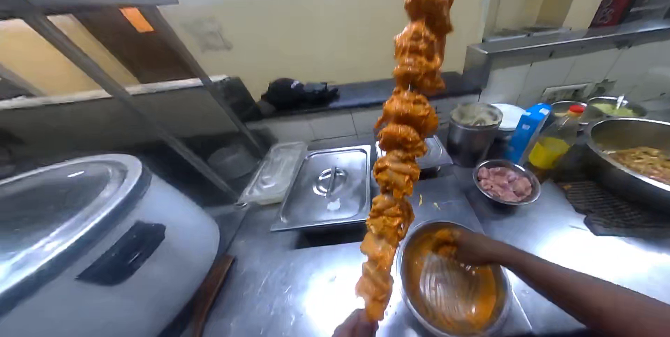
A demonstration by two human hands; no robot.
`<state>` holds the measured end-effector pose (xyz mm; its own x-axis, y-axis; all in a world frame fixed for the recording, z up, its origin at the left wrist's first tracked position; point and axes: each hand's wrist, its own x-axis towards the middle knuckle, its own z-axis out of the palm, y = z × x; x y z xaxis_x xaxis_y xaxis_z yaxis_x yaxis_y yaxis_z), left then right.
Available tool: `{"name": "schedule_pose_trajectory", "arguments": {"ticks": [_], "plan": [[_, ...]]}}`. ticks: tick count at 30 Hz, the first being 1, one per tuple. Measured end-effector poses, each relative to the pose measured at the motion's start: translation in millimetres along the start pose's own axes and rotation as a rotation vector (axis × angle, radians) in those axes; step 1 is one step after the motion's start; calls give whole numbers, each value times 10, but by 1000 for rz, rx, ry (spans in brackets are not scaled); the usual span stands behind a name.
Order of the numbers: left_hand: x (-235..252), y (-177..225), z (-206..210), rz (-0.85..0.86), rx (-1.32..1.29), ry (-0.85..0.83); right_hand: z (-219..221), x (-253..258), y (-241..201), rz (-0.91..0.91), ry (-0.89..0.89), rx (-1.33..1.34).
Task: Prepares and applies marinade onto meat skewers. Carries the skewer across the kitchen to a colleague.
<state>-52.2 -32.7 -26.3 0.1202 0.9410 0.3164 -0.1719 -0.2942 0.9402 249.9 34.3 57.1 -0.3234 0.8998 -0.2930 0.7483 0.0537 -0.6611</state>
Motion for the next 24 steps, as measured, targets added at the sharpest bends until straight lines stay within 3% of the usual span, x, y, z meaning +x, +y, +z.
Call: {"name": "schedule_pose_trajectory", "arguments": {"ticks": [2, 4, 7, 11, 15, 19, 21, 24], "plan": [[53, 46, 43, -4, -17, 7, 344, 159, 115, 147, -110, -74], [81, 46, 93, 4, -44, 12, 588, 301, 184, 239, 25, -70], [99, 38, 149, 11, -55, 11, 870, 391, 179, 103, 12, -114], [112, 15, 169, -2, -66, 27, 1008, 242, -12, -95, -285, -174], [153, -10, 137, 0, -45, 36, 899, 54, -64, -138, -561, -235], [195, -7, 104, 3, -33, 34, 614, -48, -79, -38, -761, -431], [185, 0, 100, -9, -29, 29, 538, -81, -115, -33, -803, -476], [153, 17, 105, -33, -16, 27, 395, -44, -68, 8, -721, -354]]}}
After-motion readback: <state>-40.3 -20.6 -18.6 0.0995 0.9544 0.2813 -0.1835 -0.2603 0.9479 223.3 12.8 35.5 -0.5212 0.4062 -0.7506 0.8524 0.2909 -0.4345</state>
